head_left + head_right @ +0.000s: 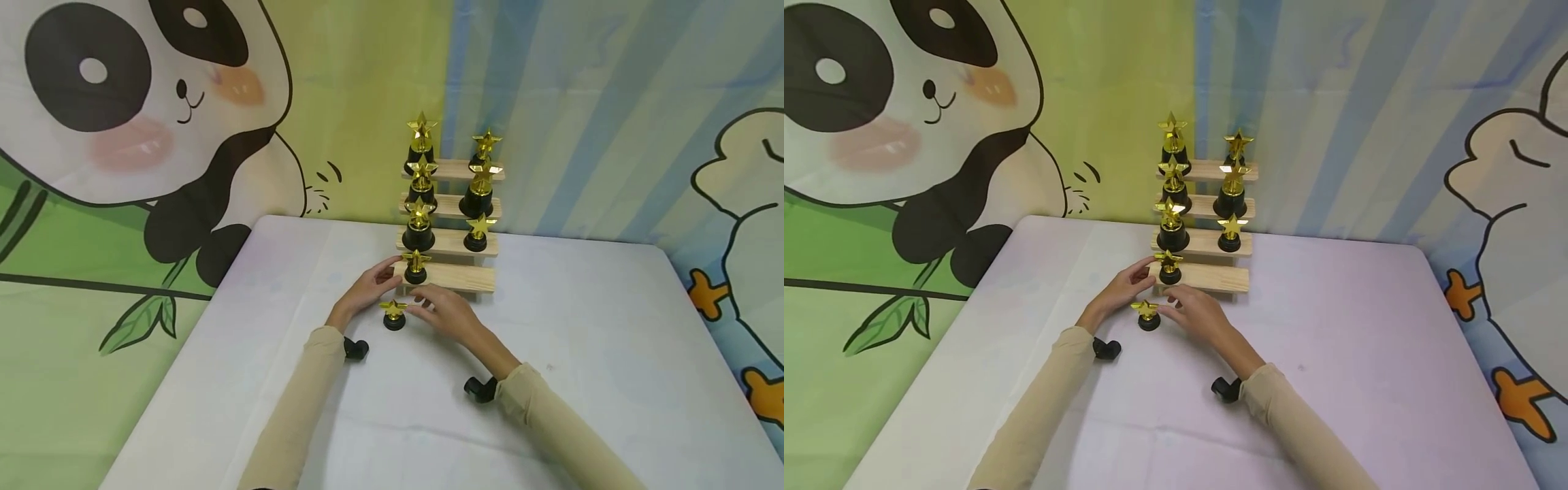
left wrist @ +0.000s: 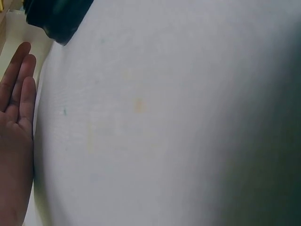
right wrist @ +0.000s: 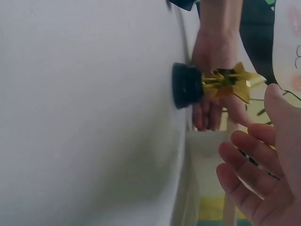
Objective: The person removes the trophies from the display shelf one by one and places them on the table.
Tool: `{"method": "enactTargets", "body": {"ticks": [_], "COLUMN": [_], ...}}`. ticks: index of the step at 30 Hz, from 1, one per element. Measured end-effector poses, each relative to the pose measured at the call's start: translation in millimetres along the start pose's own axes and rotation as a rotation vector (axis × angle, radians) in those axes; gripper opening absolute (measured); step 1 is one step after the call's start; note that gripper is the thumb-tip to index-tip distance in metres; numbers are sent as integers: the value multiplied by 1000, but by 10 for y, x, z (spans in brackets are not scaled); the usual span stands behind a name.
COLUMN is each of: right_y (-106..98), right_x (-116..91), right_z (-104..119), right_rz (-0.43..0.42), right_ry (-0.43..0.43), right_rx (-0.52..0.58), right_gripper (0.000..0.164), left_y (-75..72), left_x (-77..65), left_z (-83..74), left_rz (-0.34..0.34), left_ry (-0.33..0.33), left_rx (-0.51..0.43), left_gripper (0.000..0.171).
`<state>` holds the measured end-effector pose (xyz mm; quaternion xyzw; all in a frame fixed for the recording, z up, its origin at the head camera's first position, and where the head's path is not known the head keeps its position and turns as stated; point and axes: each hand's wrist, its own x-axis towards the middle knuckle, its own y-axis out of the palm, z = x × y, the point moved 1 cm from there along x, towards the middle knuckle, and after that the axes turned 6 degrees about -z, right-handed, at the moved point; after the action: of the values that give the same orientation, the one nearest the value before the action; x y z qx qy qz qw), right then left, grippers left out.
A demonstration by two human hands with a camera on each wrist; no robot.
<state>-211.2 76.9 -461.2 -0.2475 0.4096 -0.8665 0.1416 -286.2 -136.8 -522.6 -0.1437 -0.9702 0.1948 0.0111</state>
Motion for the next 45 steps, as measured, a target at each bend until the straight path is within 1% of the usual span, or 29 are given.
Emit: {"method": "enactTargets", "body": {"ticks": [3, 7, 10, 13, 16, 21, 23, 27, 34, 40, 45], "right_y": [-120, -281, -367, -429, -443, -363, -331, -290, -254, -230, -201], "right_x": [2, 43, 124, 248, 375, 498, 524, 558, 578, 572, 563], "right_z": [21, 36, 27, 18, 8, -9, -24, -25, -12, -28, -41], "right_rz": [-70, -212, -291, -334, -332, -253, -235, -245, -269, -277, -295], "right_ry": [-16, -42, -42, -33, -27, 10, 21, 23, 27, 48, 37], "right_rx": [14, 33, 46, 66, 72, 72, 69, 65, 78, 72, 62], "right_gripper": [34, 29, 27, 29, 31, 33, 32, 28, 24, 24, 23], "left_y": [-7, -3, 1, 7, 16, 28, 32, 23, 1, 0, 4], "left_x": [-18, -47, -61, -54, -38, -56, -61, -65, -46, -38, -50], "left_z": [5, 14, 19, 7, 11, 42, 31, -8, -50, -60, -53], "left_rz": [-6, -9, -8, -7, -13, -2, 3, -4, -18, -20, -25], "left_ry": [3, -4, -19, -18, -9, -6, -6, -1, -4, -11, -10], "left_rx": [8, 23, 25, 24, 15, 2, 8, 22, 13, 10, 18], "left_gripper": [59, 58, 59, 59, 58, 58, 58, 58, 56, 57, 56]}}
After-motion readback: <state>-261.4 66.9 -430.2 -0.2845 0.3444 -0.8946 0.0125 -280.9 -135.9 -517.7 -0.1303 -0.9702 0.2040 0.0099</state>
